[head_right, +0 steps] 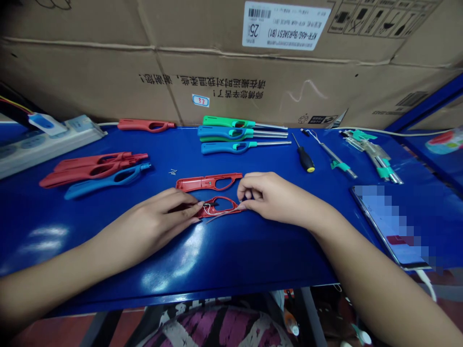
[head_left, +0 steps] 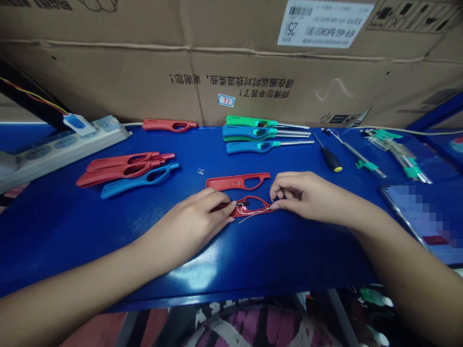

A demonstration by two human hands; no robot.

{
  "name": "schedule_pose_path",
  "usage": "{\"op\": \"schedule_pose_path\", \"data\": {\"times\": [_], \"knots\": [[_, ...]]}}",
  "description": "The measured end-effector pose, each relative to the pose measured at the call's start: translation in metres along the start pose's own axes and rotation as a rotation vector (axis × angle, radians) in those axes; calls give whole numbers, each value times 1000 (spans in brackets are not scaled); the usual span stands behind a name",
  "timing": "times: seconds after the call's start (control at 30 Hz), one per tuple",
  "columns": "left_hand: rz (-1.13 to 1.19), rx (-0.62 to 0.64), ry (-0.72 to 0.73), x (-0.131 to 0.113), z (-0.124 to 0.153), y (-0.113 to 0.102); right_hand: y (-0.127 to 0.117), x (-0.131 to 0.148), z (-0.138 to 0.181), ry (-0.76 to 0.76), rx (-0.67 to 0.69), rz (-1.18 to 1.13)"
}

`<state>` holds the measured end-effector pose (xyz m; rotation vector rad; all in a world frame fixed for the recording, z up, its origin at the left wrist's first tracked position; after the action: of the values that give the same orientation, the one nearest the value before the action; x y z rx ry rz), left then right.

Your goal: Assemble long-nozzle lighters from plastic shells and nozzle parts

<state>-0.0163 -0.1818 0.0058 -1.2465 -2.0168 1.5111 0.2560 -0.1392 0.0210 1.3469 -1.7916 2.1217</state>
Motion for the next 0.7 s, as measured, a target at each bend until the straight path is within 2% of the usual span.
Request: {"op": "schedule_pose_path", "data": {"times": [0.13,0.2,0.27,0.47,0.7], "knots": [[39,-37,1,2,0,0,6,12,4,-181,67,-13],[58,-55,-13,3,0,1,9,14,5,-220,88,20],[53,-50,-29,2,0,1,12,13,4,-215,90,67],[-17,75,22,-2,-1,0,13,13,3,-188,77,83],[-63,62,72,-3,-2,-2,11,15,2,-217,81,90]]}}
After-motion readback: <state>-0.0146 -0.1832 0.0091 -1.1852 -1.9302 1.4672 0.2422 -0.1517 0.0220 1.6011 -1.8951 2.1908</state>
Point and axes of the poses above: each hand's wrist, its own z-axis away from the middle knuckle, its own y-axis out of the palm, x = y × z, the point moved 1 cm from there along -z, towards the middle knuckle, and after that the axes turned 8 degrees about -x, right-handed, at the moved point
